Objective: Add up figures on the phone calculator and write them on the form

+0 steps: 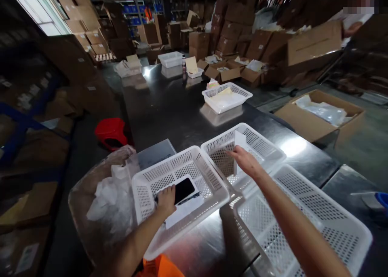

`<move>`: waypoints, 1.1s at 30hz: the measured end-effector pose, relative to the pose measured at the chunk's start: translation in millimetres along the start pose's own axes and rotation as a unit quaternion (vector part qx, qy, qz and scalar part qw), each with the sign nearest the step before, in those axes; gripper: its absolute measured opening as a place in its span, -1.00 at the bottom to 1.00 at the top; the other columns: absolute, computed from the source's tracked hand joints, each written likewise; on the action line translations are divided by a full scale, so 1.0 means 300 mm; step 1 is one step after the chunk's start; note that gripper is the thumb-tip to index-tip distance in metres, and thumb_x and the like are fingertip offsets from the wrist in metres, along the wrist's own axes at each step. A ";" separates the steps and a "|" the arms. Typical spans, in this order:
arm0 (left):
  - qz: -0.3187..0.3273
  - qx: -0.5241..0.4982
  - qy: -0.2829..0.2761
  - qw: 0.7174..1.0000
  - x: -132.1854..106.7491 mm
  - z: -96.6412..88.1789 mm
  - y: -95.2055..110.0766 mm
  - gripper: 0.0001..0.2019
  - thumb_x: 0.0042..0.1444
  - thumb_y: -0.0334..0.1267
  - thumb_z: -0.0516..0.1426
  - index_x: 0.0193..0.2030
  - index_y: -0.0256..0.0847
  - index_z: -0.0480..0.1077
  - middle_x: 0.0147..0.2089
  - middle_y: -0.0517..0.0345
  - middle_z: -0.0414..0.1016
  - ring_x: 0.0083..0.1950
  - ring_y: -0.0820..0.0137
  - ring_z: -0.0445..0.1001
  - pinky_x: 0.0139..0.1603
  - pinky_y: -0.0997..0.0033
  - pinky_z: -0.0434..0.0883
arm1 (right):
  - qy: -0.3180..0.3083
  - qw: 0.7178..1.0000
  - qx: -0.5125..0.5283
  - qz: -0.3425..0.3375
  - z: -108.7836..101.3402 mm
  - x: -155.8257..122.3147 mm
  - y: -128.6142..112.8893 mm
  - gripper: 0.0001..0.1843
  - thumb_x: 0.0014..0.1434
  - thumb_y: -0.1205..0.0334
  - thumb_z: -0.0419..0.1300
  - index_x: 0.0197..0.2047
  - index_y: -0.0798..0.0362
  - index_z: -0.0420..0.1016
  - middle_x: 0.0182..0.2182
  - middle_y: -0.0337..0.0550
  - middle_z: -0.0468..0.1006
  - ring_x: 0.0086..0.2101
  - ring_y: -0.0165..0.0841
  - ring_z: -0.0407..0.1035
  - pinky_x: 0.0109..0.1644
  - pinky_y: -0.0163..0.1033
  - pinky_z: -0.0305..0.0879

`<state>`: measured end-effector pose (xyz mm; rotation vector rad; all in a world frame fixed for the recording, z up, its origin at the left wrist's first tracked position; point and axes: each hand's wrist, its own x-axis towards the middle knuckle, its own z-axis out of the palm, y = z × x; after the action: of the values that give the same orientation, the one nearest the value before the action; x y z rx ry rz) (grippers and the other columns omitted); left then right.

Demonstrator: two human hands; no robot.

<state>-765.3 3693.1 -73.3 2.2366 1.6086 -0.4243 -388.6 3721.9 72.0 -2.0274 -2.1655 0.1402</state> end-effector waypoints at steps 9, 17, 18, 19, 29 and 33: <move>-0.016 -0.007 -0.007 1.000 -0.005 -0.012 -0.027 -0.26 -0.30 -0.26 0.38 0.11 -0.41 0.34 0.14 -0.25 0.34 0.18 0.01 0.33 0.23 0.14 0.28 | 0.217 0.972 -0.020 -0.087 -0.513 -0.471 -0.215 -0.76 0.33 0.00 0.12 -0.03 -0.16 0.51 -0.34 -0.13 0.34 -0.37 -0.36 0.36 -0.38 -0.26 0.40; 0.036 -0.001 0.027 0.999 -0.068 0.006 -0.119 -0.45 -0.05 -0.26 0.26 0.09 -0.45 0.33 0.12 -0.29 0.37 0.20 0.01 0.33 0.20 0.15 0.29 | 0.265 0.961 0.040 0.060 -0.590 -0.959 -0.595 -0.91 0.29 0.00 0.18 -0.22 -0.29 0.51 -0.03 -0.11 0.53 -0.13 -0.25 0.52 -0.28 -0.17 0.57; 0.048 0.000 0.036 0.998 -0.075 0.001 -0.132 -0.49 -0.04 -0.29 0.25 0.08 -0.45 0.34 0.11 -0.28 0.38 0.20 0.02 0.33 0.21 0.13 0.28 | 0.288 0.951 0.052 0.104 -0.597 -1.010 -0.649 -0.88 0.29 -0.04 0.15 -0.22 -0.32 0.50 -0.13 -0.11 0.58 -0.21 -0.25 0.53 -0.37 -0.18 0.53; 0.057 -0.002 0.043 0.997 -0.080 -0.007 -0.141 -0.48 -0.07 -0.31 0.26 0.06 -0.46 0.34 0.10 -0.29 0.39 0.21 0.01 0.32 0.23 0.10 0.27 | 0.314 0.934 0.062 0.159 -0.604 -1.057 -0.701 -0.84 0.29 -0.10 0.12 -0.23 -0.35 0.50 -0.25 -0.09 0.61 -0.31 -0.26 0.53 -0.46 -0.18 0.47; 0.307 -0.289 -0.002 0.907 -0.270 -0.167 -0.003 -0.45 0.36 -0.11 -0.16 0.37 -0.40 0.11 0.39 -0.22 0.18 0.40 0.30 0.17 0.39 0.28 0.16 | 0.025 0.843 0.203 0.498 -0.509 -1.317 -0.799 -0.25 -0.11 -0.62 0.04 -0.43 -0.02 0.36 -0.54 -0.17 0.41 -0.57 -0.40 0.25 -0.53 -0.26 0.20; 0.480 -0.333 -0.171 0.793 -0.519 -0.089 0.129 -0.21 0.07 -0.13 0.26 0.41 -0.21 0.09 0.40 -0.06 0.22 0.40 0.28 0.21 0.37 0.30 0.22 | -0.102 0.844 0.222 0.478 -0.359 -1.325 -0.769 -0.44 0.12 -0.32 0.16 -0.42 0.08 0.35 -0.56 -0.24 0.37 -0.58 -0.50 0.20 -0.53 -0.38 0.12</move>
<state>-775.8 3562.3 22.8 1.9113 0.2143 0.0478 -570.4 3304.3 196.1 -2.6107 -0.8329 0.9068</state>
